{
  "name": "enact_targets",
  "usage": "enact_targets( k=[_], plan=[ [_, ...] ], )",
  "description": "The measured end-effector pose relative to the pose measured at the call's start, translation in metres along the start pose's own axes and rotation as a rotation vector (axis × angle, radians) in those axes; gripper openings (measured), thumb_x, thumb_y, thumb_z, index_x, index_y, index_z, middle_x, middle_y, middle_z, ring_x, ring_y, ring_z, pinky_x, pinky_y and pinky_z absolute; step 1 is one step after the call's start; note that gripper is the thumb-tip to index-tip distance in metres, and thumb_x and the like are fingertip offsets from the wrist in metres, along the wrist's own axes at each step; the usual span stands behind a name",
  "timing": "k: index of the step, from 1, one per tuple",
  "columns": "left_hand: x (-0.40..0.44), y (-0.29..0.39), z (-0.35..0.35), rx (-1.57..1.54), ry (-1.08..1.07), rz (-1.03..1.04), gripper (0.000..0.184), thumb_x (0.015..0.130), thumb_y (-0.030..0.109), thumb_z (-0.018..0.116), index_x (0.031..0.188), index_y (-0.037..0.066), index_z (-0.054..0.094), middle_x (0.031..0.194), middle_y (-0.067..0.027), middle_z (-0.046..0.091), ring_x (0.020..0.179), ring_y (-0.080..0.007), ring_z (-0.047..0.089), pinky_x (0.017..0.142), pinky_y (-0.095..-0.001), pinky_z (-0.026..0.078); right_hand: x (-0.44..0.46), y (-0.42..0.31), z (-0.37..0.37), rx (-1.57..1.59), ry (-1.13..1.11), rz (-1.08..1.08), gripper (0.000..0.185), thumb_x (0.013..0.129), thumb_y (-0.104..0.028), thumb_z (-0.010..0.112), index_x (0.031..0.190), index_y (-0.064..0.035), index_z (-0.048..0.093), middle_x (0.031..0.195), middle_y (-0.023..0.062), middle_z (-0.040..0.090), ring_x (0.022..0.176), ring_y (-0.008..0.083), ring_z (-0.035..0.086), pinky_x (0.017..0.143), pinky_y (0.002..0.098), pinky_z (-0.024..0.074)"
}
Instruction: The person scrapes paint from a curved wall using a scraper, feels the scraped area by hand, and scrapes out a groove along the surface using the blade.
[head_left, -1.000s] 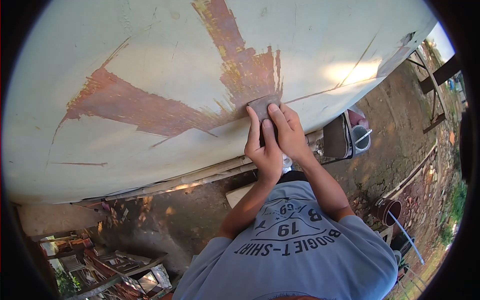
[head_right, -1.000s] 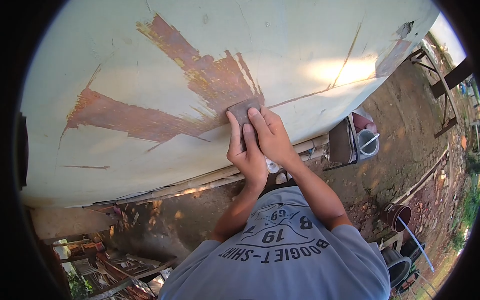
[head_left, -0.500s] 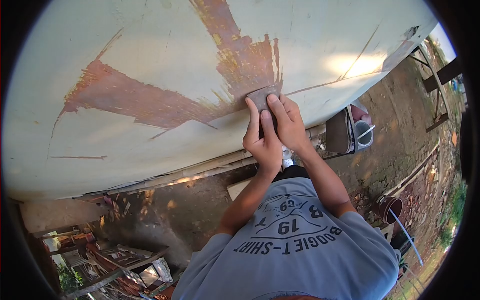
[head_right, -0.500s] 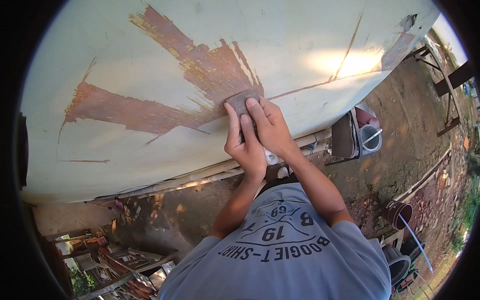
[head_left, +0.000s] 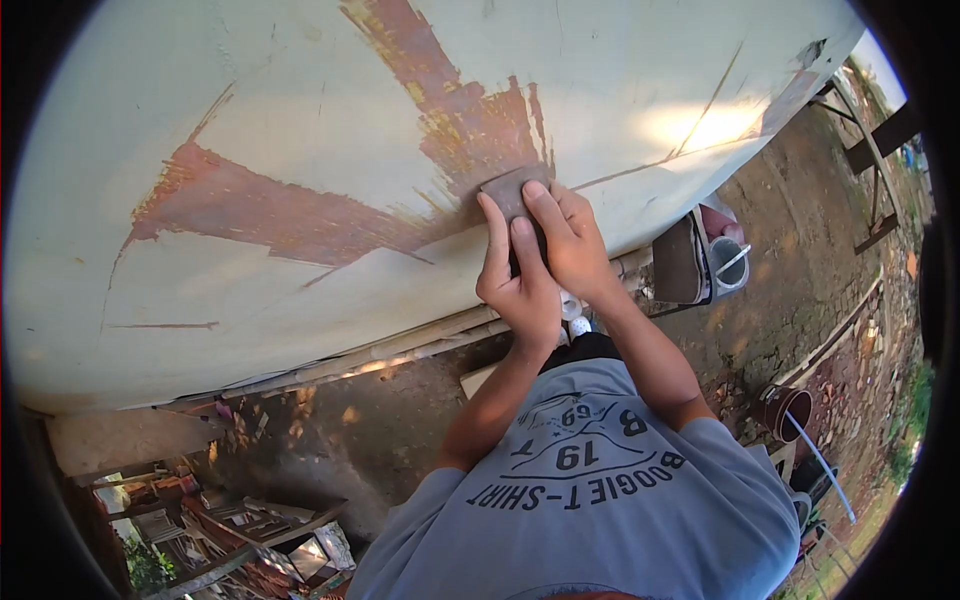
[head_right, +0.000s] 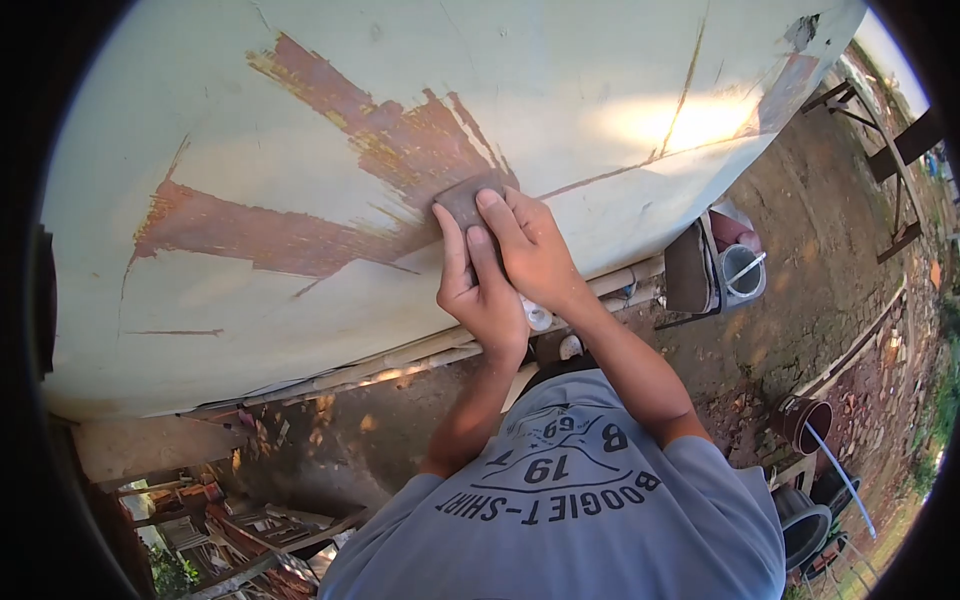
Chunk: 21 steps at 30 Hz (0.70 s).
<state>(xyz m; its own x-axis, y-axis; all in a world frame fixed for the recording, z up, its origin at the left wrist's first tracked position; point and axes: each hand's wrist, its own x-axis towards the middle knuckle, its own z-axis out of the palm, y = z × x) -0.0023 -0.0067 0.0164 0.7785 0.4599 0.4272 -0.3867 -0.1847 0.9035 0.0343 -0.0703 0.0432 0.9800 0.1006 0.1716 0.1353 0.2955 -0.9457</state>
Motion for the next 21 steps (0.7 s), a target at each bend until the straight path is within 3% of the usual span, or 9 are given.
enact_targets(
  k=[1, 5, 8, 12, 16, 19, 21],
  plan=[
    [0.000, -0.002, 0.002, 0.014, 0.029, 0.050, 0.045, 0.103, 0.011, 0.050, 0.142, -0.008, 0.041, 0.114, -0.0120, 0.068, 0.093, -0.0106, 0.060, 0.081, -0.0261, 0.051, -0.004, 0.003, 0.001, -0.012, 0.012, -0.012, 0.033, 0.104, -0.024, 0.047, 0.086, 0.0011, 0.059, 0.072, -0.0010, 0.057, 0.069, 0.0054, 0.047, 0.061, 0.0248, 0.0424],
    [0.005, 0.016, -0.005, -0.036, -0.062, -0.146, 0.044, 0.102, 0.008, 0.049, 0.142, -0.009, 0.041, 0.121, -0.0150, 0.065, 0.103, -0.0122, 0.060, 0.087, -0.0263, 0.050, -0.012, 0.004, 0.002, -0.017, 0.042, 0.057, 0.034, 0.103, -0.025, 0.048, 0.086, 0.0015, 0.060, 0.072, -0.0010, 0.057, 0.069, 0.0053, 0.047, 0.060, 0.0254, 0.0419],
    [0.001, 0.001, 0.002, -0.033, 0.044, 0.019, 0.042, 0.100, 0.006, 0.053, 0.140, -0.008, 0.046, 0.111, -0.0140, 0.070, 0.094, -0.0097, 0.060, 0.081, -0.0254, 0.050, -0.003, 0.006, 0.000, -0.085, 0.057, 0.012, 0.035, 0.104, -0.025, 0.048, 0.082, 0.0011, 0.059, 0.070, -0.0015, 0.056, 0.068, 0.0048, 0.046, 0.059, 0.0250, 0.0407],
    [0.012, 0.028, -0.004, -0.099, -0.041, -0.158, 0.042, 0.100, 0.004, 0.052, 0.140, -0.007, 0.046, 0.115, -0.0160, 0.069, 0.099, -0.0117, 0.061, 0.086, -0.0263, 0.050, -0.013, -0.012, 0.006, -0.042, 0.057, 0.057, 0.037, 0.104, -0.025, 0.049, 0.079, 0.0006, 0.058, 0.070, -0.0019, 0.054, 0.068, 0.0039, 0.045, 0.058, 0.0246, 0.0391],
    [0.005, 0.008, 0.001, -0.117, 0.027, -0.037, 0.042, 0.100, 0.005, 0.053, 0.140, -0.008, 0.046, 0.114, -0.0146, 0.069, 0.097, -0.0088, 0.059, 0.083, -0.0241, 0.049, 0.003, -0.002, 0.007, -0.029, 0.072, 0.026, 0.037, 0.104, -0.026, 0.049, 0.080, 0.0007, 0.059, 0.071, -0.0024, 0.055, 0.068, 0.0033, 0.045, 0.058, 0.0236, 0.0391],
    [0.014, 0.025, -0.003, -0.119, -0.022, -0.123, 0.040, 0.100, 0.004, 0.052, 0.139, -0.008, 0.047, 0.112, -0.0149, 0.070, 0.097, -0.0102, 0.061, 0.083, -0.0250, 0.050, -0.002, -0.019, 0.011, 0.119, 0.069, 0.112, 0.038, 0.103, -0.027, 0.050, 0.079, 0.0010, 0.059, 0.069, -0.0031, 0.055, 0.066, 0.0033, 0.044, 0.056, 0.0239, 0.0384],
    [0.011, 0.020, -0.003, -0.125, -0.006, -0.117, 0.039, 0.100, 0.004, 0.052, 0.138, -0.007, 0.049, 0.106, -0.0137, 0.071, 0.093, -0.0106, 0.063, 0.080, -0.0247, 0.051, -0.007, -0.010, 0.010, 0.029, 0.108, 0.086, 0.038, 0.103, -0.027, 0.050, 0.079, 0.0005, 0.059, 0.068, -0.0037, 0.054, 0.065, 0.0030, 0.043, 0.055, 0.0233, 0.0381]
  ],
)
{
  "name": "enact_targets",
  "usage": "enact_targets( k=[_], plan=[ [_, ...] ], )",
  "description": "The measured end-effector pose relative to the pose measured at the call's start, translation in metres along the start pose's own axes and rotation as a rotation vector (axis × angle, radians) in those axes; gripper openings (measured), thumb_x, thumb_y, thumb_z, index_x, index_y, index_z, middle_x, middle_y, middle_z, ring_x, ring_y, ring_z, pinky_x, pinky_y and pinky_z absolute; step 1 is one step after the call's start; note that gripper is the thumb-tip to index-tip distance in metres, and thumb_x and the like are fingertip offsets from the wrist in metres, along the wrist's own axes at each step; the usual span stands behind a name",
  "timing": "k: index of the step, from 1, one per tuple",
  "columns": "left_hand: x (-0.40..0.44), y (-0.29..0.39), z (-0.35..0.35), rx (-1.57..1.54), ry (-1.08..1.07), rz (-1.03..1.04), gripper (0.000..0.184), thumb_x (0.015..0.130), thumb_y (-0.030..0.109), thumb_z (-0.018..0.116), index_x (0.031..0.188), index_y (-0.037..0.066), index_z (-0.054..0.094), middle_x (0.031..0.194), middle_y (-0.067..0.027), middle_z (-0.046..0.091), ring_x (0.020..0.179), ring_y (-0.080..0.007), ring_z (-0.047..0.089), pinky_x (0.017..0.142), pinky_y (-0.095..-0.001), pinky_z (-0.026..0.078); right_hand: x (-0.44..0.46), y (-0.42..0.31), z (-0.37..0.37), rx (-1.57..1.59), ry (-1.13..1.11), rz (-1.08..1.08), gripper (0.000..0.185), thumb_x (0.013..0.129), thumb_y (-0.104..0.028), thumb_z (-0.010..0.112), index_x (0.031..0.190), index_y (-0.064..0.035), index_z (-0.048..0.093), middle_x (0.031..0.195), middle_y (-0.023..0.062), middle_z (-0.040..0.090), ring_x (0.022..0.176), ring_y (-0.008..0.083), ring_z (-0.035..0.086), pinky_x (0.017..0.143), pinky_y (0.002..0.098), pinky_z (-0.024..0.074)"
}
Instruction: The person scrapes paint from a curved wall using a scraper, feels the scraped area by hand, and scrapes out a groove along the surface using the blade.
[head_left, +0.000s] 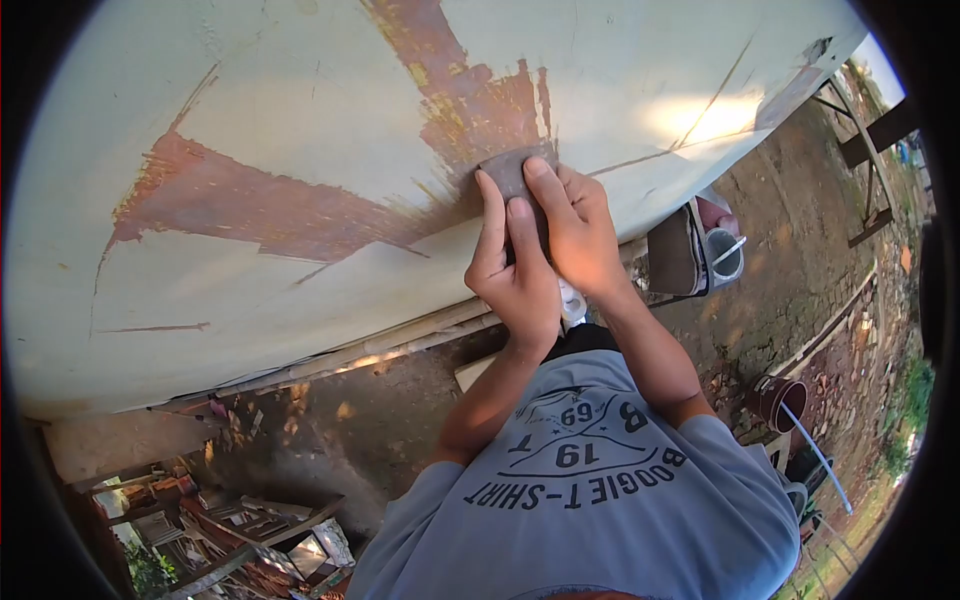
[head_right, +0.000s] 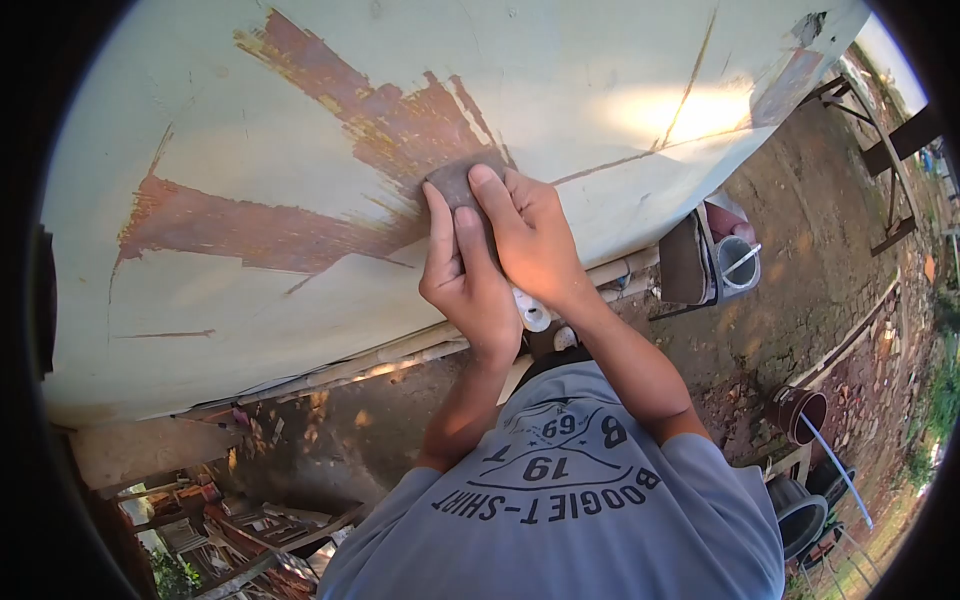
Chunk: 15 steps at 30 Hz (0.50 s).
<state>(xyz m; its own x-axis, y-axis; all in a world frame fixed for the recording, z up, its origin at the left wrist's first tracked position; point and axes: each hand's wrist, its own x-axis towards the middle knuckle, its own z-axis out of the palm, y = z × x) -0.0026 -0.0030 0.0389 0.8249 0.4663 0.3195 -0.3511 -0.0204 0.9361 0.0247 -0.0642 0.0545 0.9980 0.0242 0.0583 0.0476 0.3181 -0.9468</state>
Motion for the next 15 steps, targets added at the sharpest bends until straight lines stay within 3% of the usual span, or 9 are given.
enact_targets(
  k=[3, 6, 10, 14, 15],
  plan=[
    [0.000, -0.005, 0.002, 0.048, -0.003, 0.089, 0.042, 0.103, 0.011, 0.050, 0.140, -0.008, 0.045, 0.113, -0.0089, 0.067, 0.095, -0.0081, 0.058, 0.082, -0.0235, 0.050, 0.010, 0.009, -0.004, -0.042, 0.002, -0.052, 0.038, 0.103, -0.027, 0.051, 0.077, -0.0003, 0.059, 0.067, -0.0043, 0.054, 0.063, 0.0025, 0.043, 0.054, 0.0224, 0.0374],
    [-0.001, 0.002, -0.001, 0.018, -0.038, 0.000, 0.042, 0.103, 0.009, 0.049, 0.140, -0.009, 0.045, 0.116, -0.0114, 0.067, 0.097, -0.0099, 0.060, 0.083, -0.0242, 0.051, 0.005, -0.010, 0.001, 0.055, -0.026, 0.002, 0.039, 0.103, -0.026, 0.051, 0.076, -0.0003, 0.059, 0.067, -0.0038, 0.055, 0.064, 0.0024, 0.044, 0.054, 0.0224, 0.0375],
    [0.001, -0.002, 0.001, 0.035, -0.019, 0.050, 0.041, 0.103, 0.009, 0.050, 0.140, -0.008, 0.045, 0.114, -0.0111, 0.067, 0.095, -0.0092, 0.059, 0.082, -0.0248, 0.051, 0.005, 0.005, -0.004, -0.135, 0.002, -0.086, 0.039, 0.104, -0.028, 0.051, 0.079, 0.0003, 0.061, 0.067, -0.0042, 0.057, 0.063, 0.0018, 0.045, 0.054, 0.0224, 0.0389],
    [-0.002, 0.006, -0.003, 0.025, -0.033, -0.008, 0.042, 0.103, 0.010, 0.050, 0.139, -0.010, 0.045, 0.116, -0.0118, 0.067, 0.097, -0.0102, 0.060, 0.083, -0.0253, 0.051, 0.005, -0.013, 0.004, 0.095, -0.029, 0.026, 0.038, 0.104, -0.027, 0.050, 0.079, 0.0003, 0.061, 0.068, -0.0022, 0.058, 0.065, 0.0028, 0.047, 0.055, 0.0227, 0.0399],
    [0.001, 0.006, 0.001, 0.008, -0.029, -0.003, 0.042, 0.103, 0.010, 0.050, 0.139, -0.010, 0.045, 0.116, -0.0120, 0.067, 0.097, -0.0104, 0.060, 0.083, -0.0255, 0.051, 0.005, -0.006, 0.001, 0.023, -0.022, -0.002, 0.039, 0.104, -0.027, 0.050, 0.079, 0.0002, 0.061, 0.068, -0.0024, 0.058, 0.064, 0.0025, 0.047, 0.055, 0.0226, 0.0400]
  ],
)
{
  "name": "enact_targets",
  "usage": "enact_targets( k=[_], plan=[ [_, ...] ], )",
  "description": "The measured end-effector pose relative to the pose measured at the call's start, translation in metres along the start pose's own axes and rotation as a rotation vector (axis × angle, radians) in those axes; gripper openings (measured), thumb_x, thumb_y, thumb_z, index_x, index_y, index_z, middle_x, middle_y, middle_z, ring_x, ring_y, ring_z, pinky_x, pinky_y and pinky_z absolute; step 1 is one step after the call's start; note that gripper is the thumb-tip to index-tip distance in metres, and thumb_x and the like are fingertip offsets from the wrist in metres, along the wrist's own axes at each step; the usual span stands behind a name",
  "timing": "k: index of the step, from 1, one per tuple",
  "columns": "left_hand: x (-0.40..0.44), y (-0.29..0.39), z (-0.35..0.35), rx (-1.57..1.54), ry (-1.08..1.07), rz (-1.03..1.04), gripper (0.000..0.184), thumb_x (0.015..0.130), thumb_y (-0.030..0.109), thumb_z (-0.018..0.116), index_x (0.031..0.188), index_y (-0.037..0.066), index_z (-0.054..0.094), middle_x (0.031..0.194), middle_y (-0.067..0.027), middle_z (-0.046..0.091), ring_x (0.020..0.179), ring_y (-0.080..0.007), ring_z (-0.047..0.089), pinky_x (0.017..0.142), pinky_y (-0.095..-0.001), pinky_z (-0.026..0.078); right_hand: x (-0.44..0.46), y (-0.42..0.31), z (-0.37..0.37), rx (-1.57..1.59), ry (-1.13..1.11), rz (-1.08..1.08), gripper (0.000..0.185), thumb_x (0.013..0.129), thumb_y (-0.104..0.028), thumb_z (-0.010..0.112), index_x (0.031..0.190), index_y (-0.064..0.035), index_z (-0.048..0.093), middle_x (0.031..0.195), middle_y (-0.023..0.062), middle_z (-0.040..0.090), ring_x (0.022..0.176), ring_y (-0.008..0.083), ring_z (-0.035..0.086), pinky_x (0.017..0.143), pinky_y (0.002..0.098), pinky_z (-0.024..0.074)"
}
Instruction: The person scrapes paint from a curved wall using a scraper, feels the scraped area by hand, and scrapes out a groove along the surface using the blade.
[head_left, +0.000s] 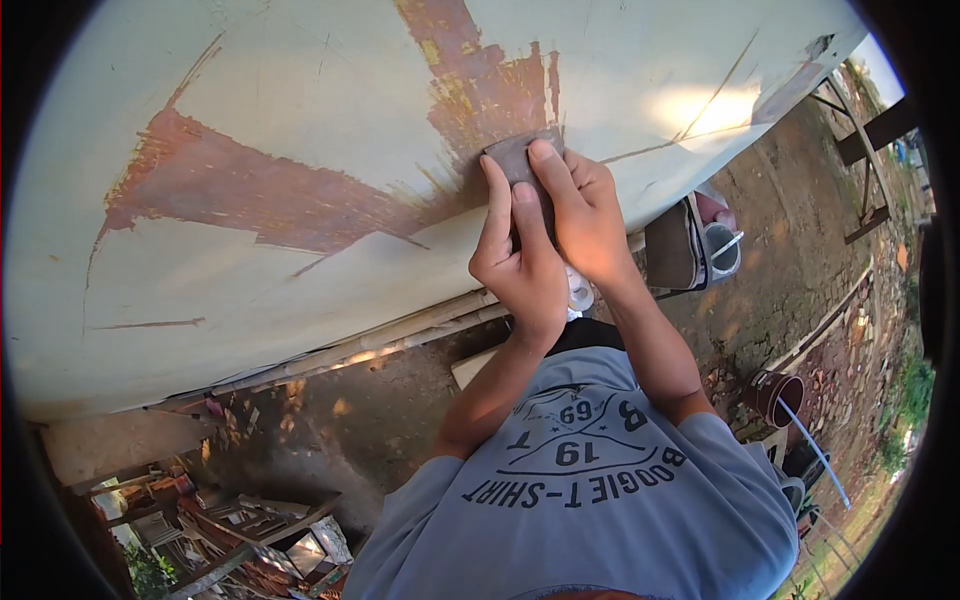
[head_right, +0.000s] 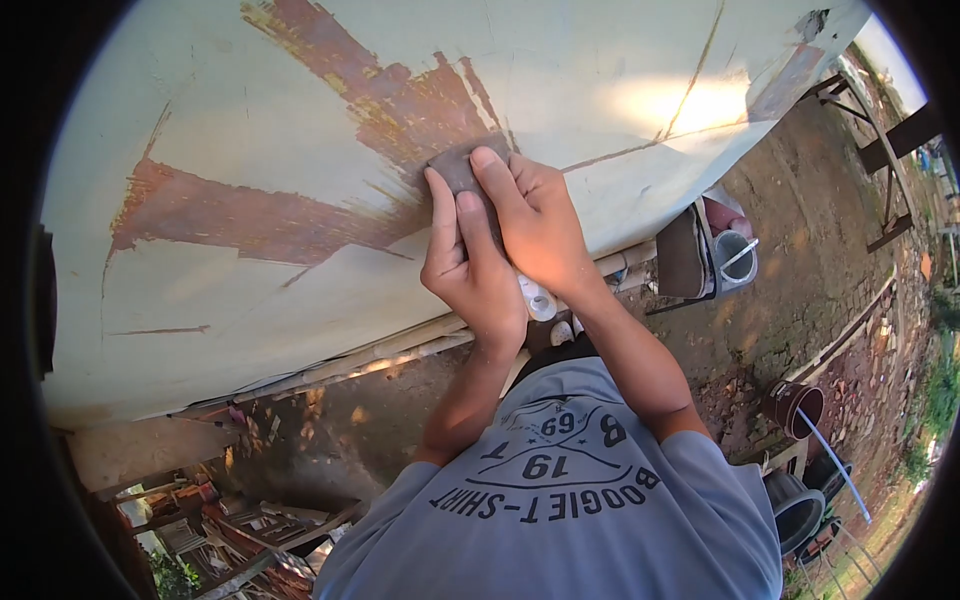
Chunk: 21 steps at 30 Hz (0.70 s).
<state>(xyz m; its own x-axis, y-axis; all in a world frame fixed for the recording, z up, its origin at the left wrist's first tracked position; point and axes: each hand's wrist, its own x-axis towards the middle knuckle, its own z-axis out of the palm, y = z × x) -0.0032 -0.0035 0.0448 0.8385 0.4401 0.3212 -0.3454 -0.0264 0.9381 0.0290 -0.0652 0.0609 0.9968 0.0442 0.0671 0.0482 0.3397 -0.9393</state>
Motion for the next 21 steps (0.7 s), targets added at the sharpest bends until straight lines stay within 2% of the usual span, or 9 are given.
enact_targets(
  k=[3, 6, 11, 14, 16, 17, 19, 21],
  plan=[
    [0.006, -0.006, 0.004, -0.026, 0.021, 0.057, 0.042, 0.103, 0.011, 0.050, 0.139, -0.010, 0.046, 0.116, -0.0112, 0.067, 0.097, -0.0101, 0.060, 0.082, -0.0247, 0.051, 0.002, 0.011, -0.003, -0.152, 0.039, -0.097, 0.040, 0.104, -0.028, 0.050, 0.078, -0.0006, 0.062, 0.069, -0.0031, 0.059, 0.063, 0.0017, 0.047, 0.054, 0.0221, 0.0402],
    [-0.006, -0.004, -0.003, -0.002, 0.024, 0.034, 0.041, 0.103, 0.011, 0.050, 0.139, -0.010, 0.046, 0.114, -0.0108, 0.067, 0.096, -0.0096, 0.060, 0.082, -0.0242, 0.051, 0.002, -0.009, 0.003, 0.061, -0.024, 0.020, 0.039, 0.104, -0.028, 0.050, 0.079, -0.0004, 0.062, 0.069, -0.0021, 0.059, 0.066, 0.0020, 0.048, 0.056, 0.0225, 0.0409],
    [0.008, 0.003, 0.007, -0.023, 0.036, 0.083, 0.041, 0.102, 0.010, 0.051, 0.138, -0.010, 0.047, 0.112, -0.0103, 0.068, 0.095, -0.0085, 0.059, 0.081, -0.0234, 0.050, 0.007, 0.007, -0.002, -0.118, 0.008, -0.117, 0.040, 0.104, -0.029, 0.050, 0.078, -0.0016, 0.062, 0.067, -0.0037, 0.057, 0.061, 0.0020, 0.046, 0.053, 0.0221, 0.0396],
    [0.001, 0.020, -0.001, -0.033, 0.017, -0.018, 0.041, 0.102, 0.010, 0.051, 0.138, -0.010, 0.047, 0.114, -0.0110, 0.067, 0.097, -0.0093, 0.060, 0.083, -0.0234, 0.050, 0.006, -0.017, 0.004, 0.068, -0.068, -0.026, 0.038, 0.104, -0.029, 0.051, 0.079, -0.0018, 0.062, 0.069, -0.0035, 0.057, 0.065, 0.0020, 0.047, 0.056, 0.0223, 0.0406],
    [0.001, 0.007, 0.004, -0.067, 0.050, 0.031, 0.040, 0.102, 0.010, 0.051, 0.137, -0.010, 0.048, 0.113, -0.0105, 0.068, 0.097, -0.0093, 0.060, 0.083, -0.0234, 0.051, 0.004, -0.008, 0.002, 0.008, -0.041, -0.037, 0.037, 0.103, -0.028, 0.052, 0.079, -0.0023, 0.061, 0.068, -0.0040, 0.057, 0.064, 0.0015, 0.046, 0.055, 0.0220, 0.0400],
    [-0.001, 0.003, 0.003, 0.028, 0.060, 0.072, 0.040, 0.102, 0.009, 0.051, 0.137, -0.009, 0.048, 0.113, -0.0104, 0.068, 0.095, -0.0092, 0.060, 0.083, -0.0231, 0.051, 0.004, 0.006, -0.002, -0.035, -0.017, -0.058, 0.037, 0.103, -0.028, 0.052, 0.079, -0.0023, 0.061, 0.067, -0.0041, 0.056, 0.063, 0.0013, 0.046, 0.054, 0.0219, 0.0397],
    [0.009, 0.011, 0.009, -0.041, 0.043, 0.072, 0.040, 0.102, 0.009, 0.051, 0.137, -0.010, 0.048, 0.112, -0.0101, 0.068, 0.094, -0.0087, 0.060, 0.082, -0.0230, 0.050, 0.005, -0.004, 0.008, -0.010, 0.043, -0.064, 0.036, 0.103, -0.027, 0.052, 0.079, -0.0022, 0.062, 0.068, -0.0042, 0.057, 0.063, 0.0015, 0.046, 0.054, 0.0219, 0.0393],
    [0.013, 0.028, 0.006, -0.055, 0.022, 0.034, 0.041, 0.102, 0.010, 0.052, 0.137, -0.010, 0.047, 0.109, -0.0086, 0.068, 0.092, -0.0074, 0.058, 0.081, -0.0231, 0.050, 0.011, -0.021, 0.006, -0.021, -0.013, -0.071, 0.037, 0.103, -0.027, 0.051, 0.080, -0.0013, 0.063, 0.069, -0.0036, 0.058, 0.065, 0.0019, 0.047, 0.055, 0.0222, 0.0400]
  ],
)
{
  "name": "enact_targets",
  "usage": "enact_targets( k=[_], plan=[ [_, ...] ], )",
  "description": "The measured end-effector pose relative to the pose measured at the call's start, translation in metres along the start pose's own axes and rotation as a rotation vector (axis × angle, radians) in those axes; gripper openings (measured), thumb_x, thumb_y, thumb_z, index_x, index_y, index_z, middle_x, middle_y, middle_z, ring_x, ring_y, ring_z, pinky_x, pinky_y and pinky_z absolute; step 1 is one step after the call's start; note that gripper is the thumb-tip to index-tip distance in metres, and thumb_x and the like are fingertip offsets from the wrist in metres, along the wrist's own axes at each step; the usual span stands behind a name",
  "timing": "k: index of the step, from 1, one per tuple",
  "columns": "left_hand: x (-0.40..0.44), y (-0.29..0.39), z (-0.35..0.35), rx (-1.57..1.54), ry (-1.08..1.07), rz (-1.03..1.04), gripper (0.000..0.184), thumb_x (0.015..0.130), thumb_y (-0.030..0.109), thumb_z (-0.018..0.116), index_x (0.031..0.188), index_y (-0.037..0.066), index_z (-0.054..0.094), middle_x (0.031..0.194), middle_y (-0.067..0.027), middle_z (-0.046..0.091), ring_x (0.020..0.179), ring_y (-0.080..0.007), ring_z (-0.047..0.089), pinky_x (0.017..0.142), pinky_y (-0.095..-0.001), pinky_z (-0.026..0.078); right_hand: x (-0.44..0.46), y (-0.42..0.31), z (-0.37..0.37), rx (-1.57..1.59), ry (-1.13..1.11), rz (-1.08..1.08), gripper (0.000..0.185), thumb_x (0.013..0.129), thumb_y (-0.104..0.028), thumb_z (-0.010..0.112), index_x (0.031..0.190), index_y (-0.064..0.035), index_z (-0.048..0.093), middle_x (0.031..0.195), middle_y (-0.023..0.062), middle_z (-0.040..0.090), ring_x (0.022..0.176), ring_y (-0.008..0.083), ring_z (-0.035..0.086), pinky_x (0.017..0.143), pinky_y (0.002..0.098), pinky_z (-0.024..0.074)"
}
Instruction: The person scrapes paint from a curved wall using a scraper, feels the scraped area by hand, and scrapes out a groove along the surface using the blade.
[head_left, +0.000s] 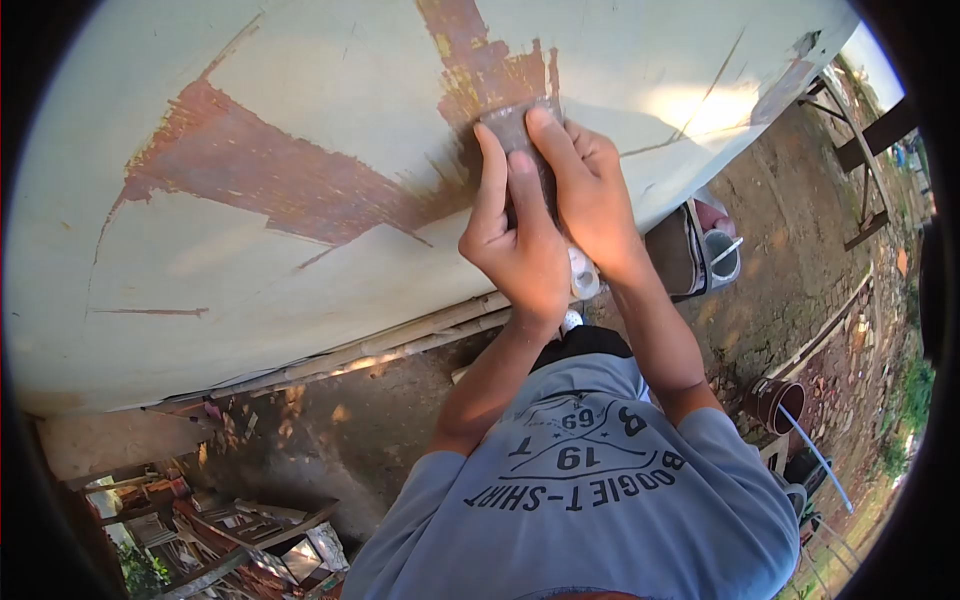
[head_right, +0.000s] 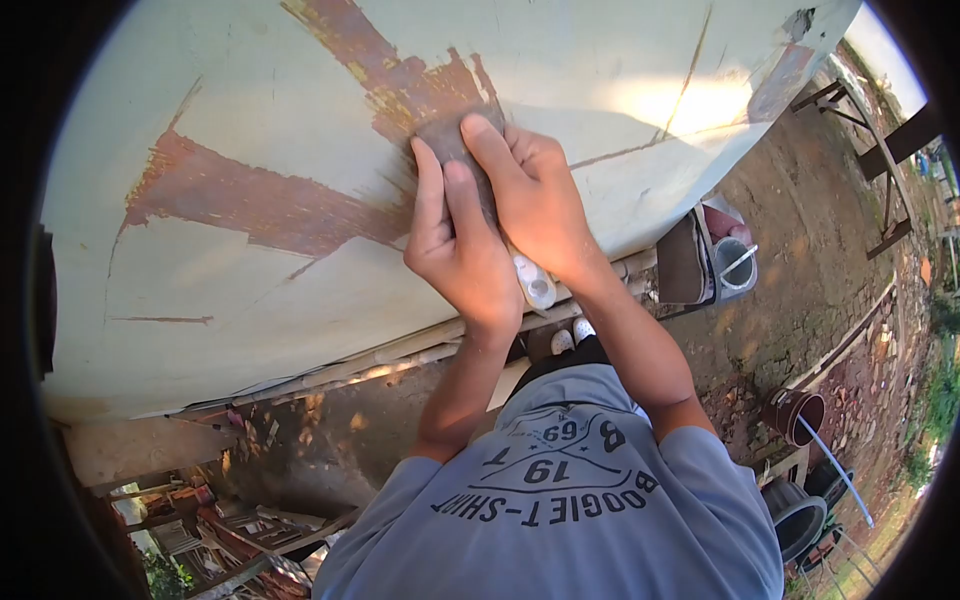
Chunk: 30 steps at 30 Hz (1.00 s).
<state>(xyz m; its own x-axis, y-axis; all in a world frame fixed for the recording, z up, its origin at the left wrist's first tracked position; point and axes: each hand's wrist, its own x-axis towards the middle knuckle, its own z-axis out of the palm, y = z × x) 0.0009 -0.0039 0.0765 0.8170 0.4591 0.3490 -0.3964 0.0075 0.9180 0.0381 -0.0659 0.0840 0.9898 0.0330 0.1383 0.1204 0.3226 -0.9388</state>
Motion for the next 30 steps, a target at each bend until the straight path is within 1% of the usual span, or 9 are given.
enact_targets(
  k=[2, 6, 10, 14, 17, 22, 25, 27, 30],
  plan=[
    [-0.004, -0.003, -0.001, -0.029, 0.001, -0.038, 0.042, 0.102, 0.011, 0.052, 0.138, -0.010, 0.047, 0.110, -0.0087, 0.067, 0.091, -0.0071, 0.058, 0.080, -0.0234, 0.050, -0.005, -0.005, 0.001, 0.085, -0.038, 0.001, 0.038, 0.103, -0.028, 0.051, 0.080, -0.0003, 0.063, 0.069, -0.0029, 0.058, 0.065, 0.0025, 0.048, 0.056, 0.0226, 0.0402],
    [-0.014, -0.033, -0.001, 0.009, 0.028, 0.059, 0.042, 0.103, 0.012, 0.051, 0.139, -0.010, 0.045, 0.114, -0.0119, 0.067, 0.095, -0.0092, 0.060, 0.082, -0.0239, 0.050, -0.008, 0.023, -0.006, -0.055, 0.051, -0.023, 0.040, 0.103, -0.031, 0.052, 0.077, -0.0007, 0.062, 0.068, -0.0036, 0.058, 0.063, 0.0026, 0.047, 0.055, 0.0232, 0.0398],
    [0.003, 0.007, 0.006, -0.132, 0.045, -0.061, 0.037, 0.101, 0.007, 0.054, 0.134, -0.009, 0.052, 0.107, -0.0124, 0.071, 0.093, -0.0085, 0.061, 0.078, -0.0246, 0.050, 0.000, -0.015, 0.001, -0.022, -0.034, -0.006, 0.042, 0.103, -0.030, 0.050, 0.080, 0.0019, 0.063, 0.067, -0.0030, 0.057, 0.064, 0.0033, 0.048, 0.055, 0.0232, 0.0406],
    [-0.018, -0.037, 0.002, 0.016, 0.106, 0.061, 0.038, 0.101, 0.008, 0.055, 0.134, -0.009, 0.051, 0.098, -0.0023, 0.068, 0.083, -0.0039, 0.053, 0.072, -0.0210, 0.047, -0.010, 0.028, -0.011, -0.108, 0.019, -0.009, 0.042, 0.102, -0.031, 0.053, 0.076, 0.0007, 0.059, 0.065, -0.0038, 0.053, 0.063, 0.0030, 0.043, 0.053, 0.0238, 0.0383],
    [-0.003, -0.004, 0.008, -0.075, 0.091, 0.023, 0.038, 0.101, 0.007, 0.055, 0.135, -0.009, 0.051, 0.098, -0.0017, 0.068, 0.084, -0.0040, 0.054, 0.073, -0.0208, 0.047, -0.002, -0.001, -0.003, -0.080, -0.018, -0.086, 0.040, 0.102, -0.030, 0.053, 0.078, 0.0006, 0.061, 0.067, -0.0036, 0.055, 0.064, 0.0026, 0.044, 0.053, 0.0238, 0.0381],
    [-0.009, -0.019, 0.007, 0.023, 0.113, 0.045, 0.038, 0.101, 0.009, 0.055, 0.135, -0.007, 0.052, 0.102, -0.0036, 0.068, 0.088, -0.0047, 0.055, 0.076, -0.0211, 0.048, -0.007, 0.011, -0.006, -0.074, -0.004, -0.025, 0.041, 0.103, -0.028, 0.051, 0.079, 0.0029, 0.061, 0.066, -0.0034, 0.055, 0.064, 0.0031, 0.044, 0.052, 0.0245, 0.0376],
    [-0.005, -0.008, 0.005, -0.027, 0.062, -0.011, 0.042, 0.103, 0.010, 0.051, 0.138, -0.011, 0.045, 0.117, -0.0107, 0.066, 0.098, -0.0083, 0.058, 0.084, -0.0236, 0.050, -0.003, 0.003, 0.000, -0.093, 0.003, -0.078, 0.040, 0.103, -0.028, 0.051, 0.080, 0.0032, 0.062, 0.066, -0.0029, 0.056, 0.064, 0.0035, 0.045, 0.053, 0.0244, 0.0386],
    [0.003, 0.005, 0.004, -0.128, 0.032, -0.073, 0.041, 0.103, 0.012, 0.052, 0.138, -0.008, 0.048, 0.116, -0.0100, 0.066, 0.095, -0.0086, 0.058, 0.081, -0.0247, 0.050, -0.006, 0.002, -0.003, -0.063, -0.053, -0.034, 0.039, 0.103, -0.029, 0.051, 0.084, 0.0034, 0.064, 0.067, -0.0022, 0.057, 0.066, 0.0038, 0.046, 0.056, 0.0241, 0.0406],
    [-0.006, -0.009, 0.008, -0.073, 0.094, 0.022, 0.040, 0.102, 0.010, 0.054, 0.137, -0.008, 0.049, 0.109, -0.0077, 0.067, 0.092, -0.0068, 0.056, 0.078, -0.0231, 0.049, -0.004, 0.002, -0.004, -0.109, -0.043, -0.038, 0.040, 0.103, -0.030, 0.052, 0.083, 0.0034, 0.064, 0.066, -0.0023, 0.056, 0.065, 0.0041, 0.046, 0.056, 0.0246, 0.0408]
  ],
)
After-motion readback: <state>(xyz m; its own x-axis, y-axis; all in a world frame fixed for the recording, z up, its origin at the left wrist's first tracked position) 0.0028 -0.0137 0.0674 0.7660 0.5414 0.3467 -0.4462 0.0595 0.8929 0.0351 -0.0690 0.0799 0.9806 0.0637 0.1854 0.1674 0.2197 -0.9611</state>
